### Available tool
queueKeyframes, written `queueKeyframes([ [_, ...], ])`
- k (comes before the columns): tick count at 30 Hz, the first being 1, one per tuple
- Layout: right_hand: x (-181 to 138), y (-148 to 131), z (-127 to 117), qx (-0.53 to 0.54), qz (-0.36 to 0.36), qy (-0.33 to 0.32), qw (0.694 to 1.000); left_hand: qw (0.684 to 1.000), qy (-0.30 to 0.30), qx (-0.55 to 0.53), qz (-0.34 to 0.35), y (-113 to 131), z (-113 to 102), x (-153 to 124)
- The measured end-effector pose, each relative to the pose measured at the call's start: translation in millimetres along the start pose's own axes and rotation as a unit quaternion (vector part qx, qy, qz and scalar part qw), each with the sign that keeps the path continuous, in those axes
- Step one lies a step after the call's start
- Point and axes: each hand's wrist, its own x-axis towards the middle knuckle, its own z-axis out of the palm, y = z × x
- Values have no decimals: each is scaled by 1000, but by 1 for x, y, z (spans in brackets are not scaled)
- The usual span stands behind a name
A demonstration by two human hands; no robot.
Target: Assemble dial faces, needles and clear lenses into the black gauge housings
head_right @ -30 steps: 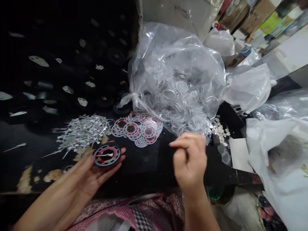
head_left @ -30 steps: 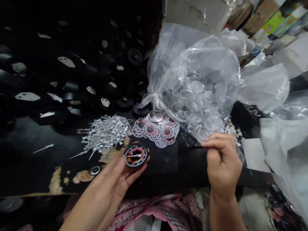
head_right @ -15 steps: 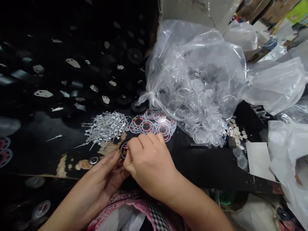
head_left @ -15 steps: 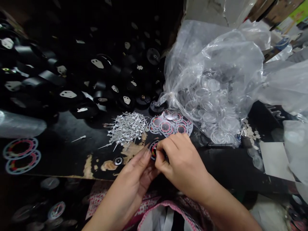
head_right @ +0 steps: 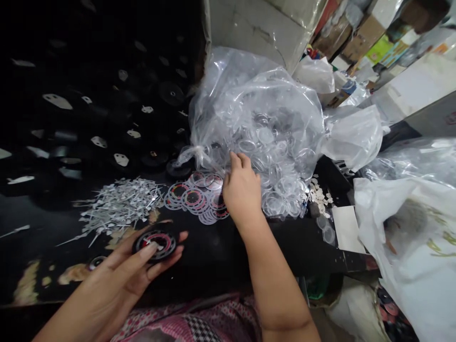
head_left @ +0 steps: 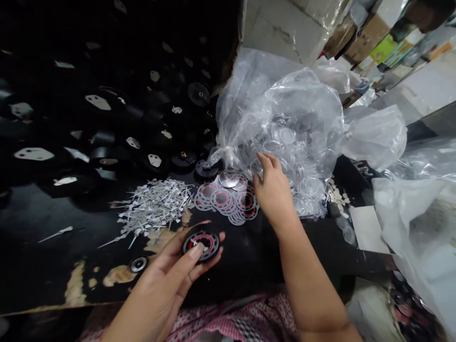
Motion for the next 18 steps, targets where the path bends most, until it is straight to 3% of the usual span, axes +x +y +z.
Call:
queueKeyframes([
  [4,15,12,3,-42,8,-1,999,999,-9,-20,-30,3,1,1],
  [8,-7,0,-12,75,-9,24,997,998,-35,-53,-26,9,1,2],
  [11,-37,-20,-15,248,-63,-95,962,993,-68,-78,-52,10,2,3],
  [13,-55,-32,-10,291,-97,-147,940,993,-75,-76,-42,10,3,4],
  [18,-69,-44,3,266,-139,-141,943,994,-85,37,58,6,-1,3],
])
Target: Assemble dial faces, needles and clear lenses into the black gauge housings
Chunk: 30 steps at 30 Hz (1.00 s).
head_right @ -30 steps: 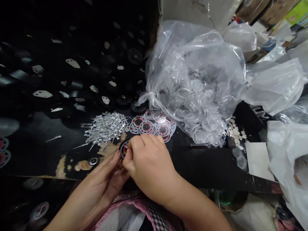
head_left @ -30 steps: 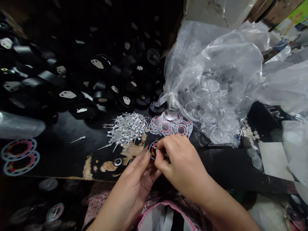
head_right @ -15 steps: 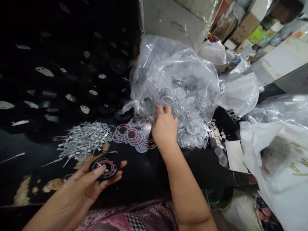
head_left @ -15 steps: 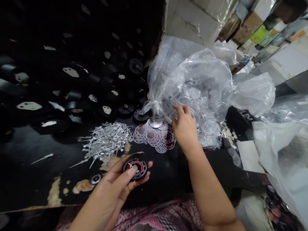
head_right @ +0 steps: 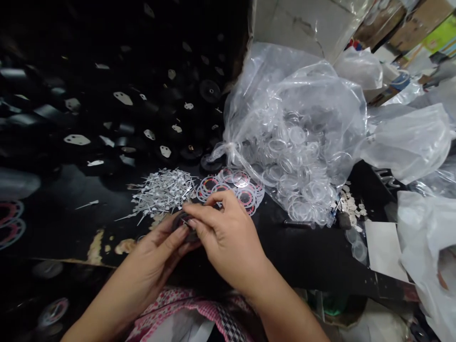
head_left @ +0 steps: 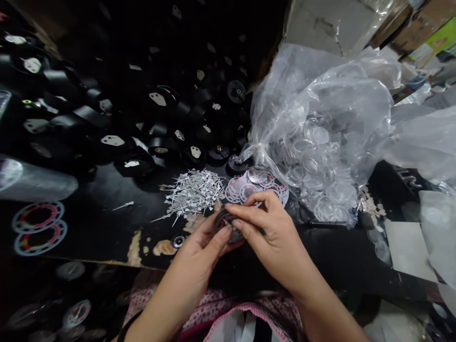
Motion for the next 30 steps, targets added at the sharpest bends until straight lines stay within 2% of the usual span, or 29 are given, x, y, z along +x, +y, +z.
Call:
queueKeyframes([
  [4,5,-2,2,-36,25,22,999,989,-36,130,64,-3,-2,-5],
  [8,5,-2,8,-95,5,61,994,980,-73,167,76,-7,0,-11],
  [10,6,-1,8,-69,9,56,996,979,-70,176,74,-7,-2,-12],
  [14,6,1,2,32,50,-19,998,979,-81,177,65,-3,-5,-13],
  [17,4,2,4,23,41,21,999,976,-93,186,59,-1,-2,-15],
  [20,2,3,12,-19,7,74,997,968,-91,222,67,1,1,-17],
  [23,3,3,17,-62,-27,91,994,956,-72,271,86,0,0,-18],
  [27,6,-2,16,-133,-29,46,990,942,-28,317,111,-1,-8,-18],
  [30,5,-7,16,-170,-32,36,984,925,-34,350,143,1,-12,-20],
])
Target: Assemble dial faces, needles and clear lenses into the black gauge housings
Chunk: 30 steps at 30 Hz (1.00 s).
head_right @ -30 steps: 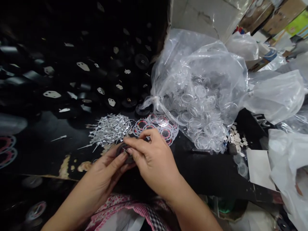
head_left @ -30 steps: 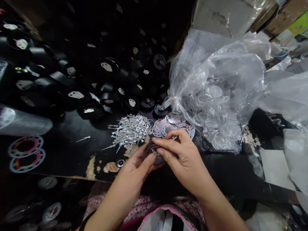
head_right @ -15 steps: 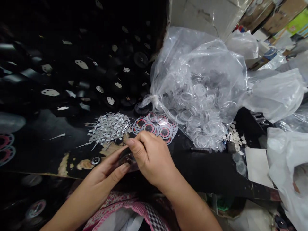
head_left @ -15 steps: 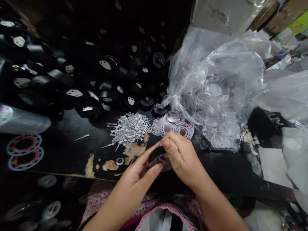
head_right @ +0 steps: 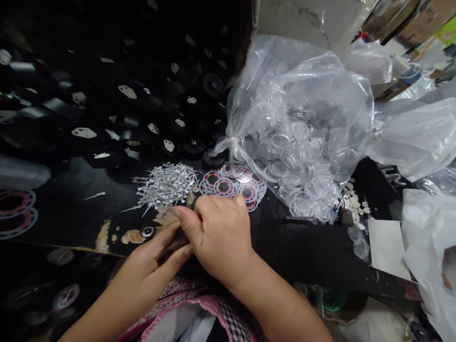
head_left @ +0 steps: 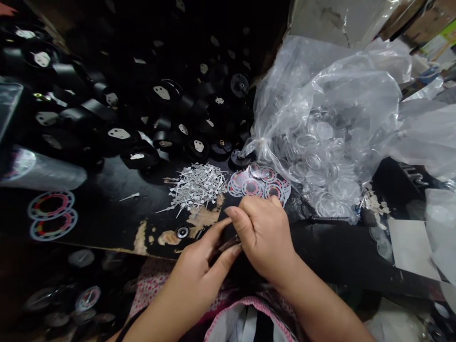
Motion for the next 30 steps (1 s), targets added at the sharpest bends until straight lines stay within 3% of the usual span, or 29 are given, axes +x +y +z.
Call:
queueKeyframes([
  [6,-2,0,14,45,4,54,998,994,-16,81,76,1,-9,2],
  [8,-1,2,13,56,14,52,997,995,-24,68,62,0,-13,4],
  [11,1,1,2,143,31,-24,989,998,-4,-49,-28,-1,-18,3],
  [13,1,-1,-7,206,52,-82,974,975,52,-190,-108,-1,-19,-1],
  [15,0,-6,-12,211,67,-127,967,925,96,-325,-170,-2,-19,-4],
  [18,-2,-15,-8,153,46,-170,972,866,98,-434,-228,-4,-17,-8],
  [20,-3,-20,-3,130,25,-169,977,854,89,-453,-241,-6,-18,-10],
  [22,-4,-24,0,119,11,-152,981,864,80,-449,-216,-6,-20,-10],
  [24,-5,-27,2,110,-7,-129,986,894,88,-412,-154,-3,-23,-8],
  [27,-8,-31,6,98,-40,-111,988,952,130,-269,-64,3,-29,-5],
  [30,-9,-35,13,108,-57,-104,987,979,159,-127,-13,8,-33,-4],
])
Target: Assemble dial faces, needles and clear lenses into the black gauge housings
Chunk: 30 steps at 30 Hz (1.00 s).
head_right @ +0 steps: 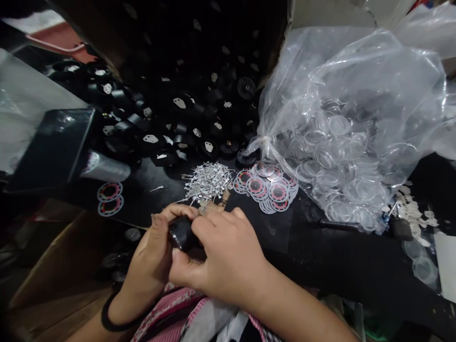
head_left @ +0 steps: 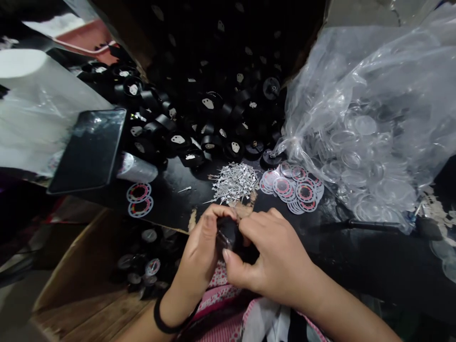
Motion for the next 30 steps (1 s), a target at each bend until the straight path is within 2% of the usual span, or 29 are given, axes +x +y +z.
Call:
queueKeyframes([
  [4,3,-4,9,17,-21,16,1000,995,-1,67,73,5,-3,3],
  [8,3,-7,6,6,-1,-42,999,989,-13,79,125,7,-8,7],
  [10,2,-6,4,-3,-10,-49,999,985,-17,91,146,7,-9,8],
  [15,-2,-3,15,-1,-84,57,995,974,-29,122,189,10,-1,6],
  [17,-4,-4,20,4,-80,65,995,975,-20,113,188,10,-1,5],
  [18,-4,-4,21,8,-70,44,997,977,-17,114,180,9,-5,3],
  [20,-5,-4,18,15,-49,-45,998,978,-17,145,151,2,-23,-4],
  [22,-5,-1,8,35,-33,-145,988,967,-16,226,118,-8,-56,-14],
  [23,-5,1,2,51,-22,-176,983,954,8,277,111,-14,-75,-19],
  [25,-3,6,-8,75,17,-178,981,908,84,391,121,-22,-108,-25],
  [27,0,8,-11,71,49,-149,985,889,120,419,142,-22,-123,-20],
  [28,2,8,-10,61,48,-144,987,885,119,423,155,-18,-122,-13],
  [30,5,5,-5,49,18,-158,986,880,95,429,180,-8,-107,14],
])
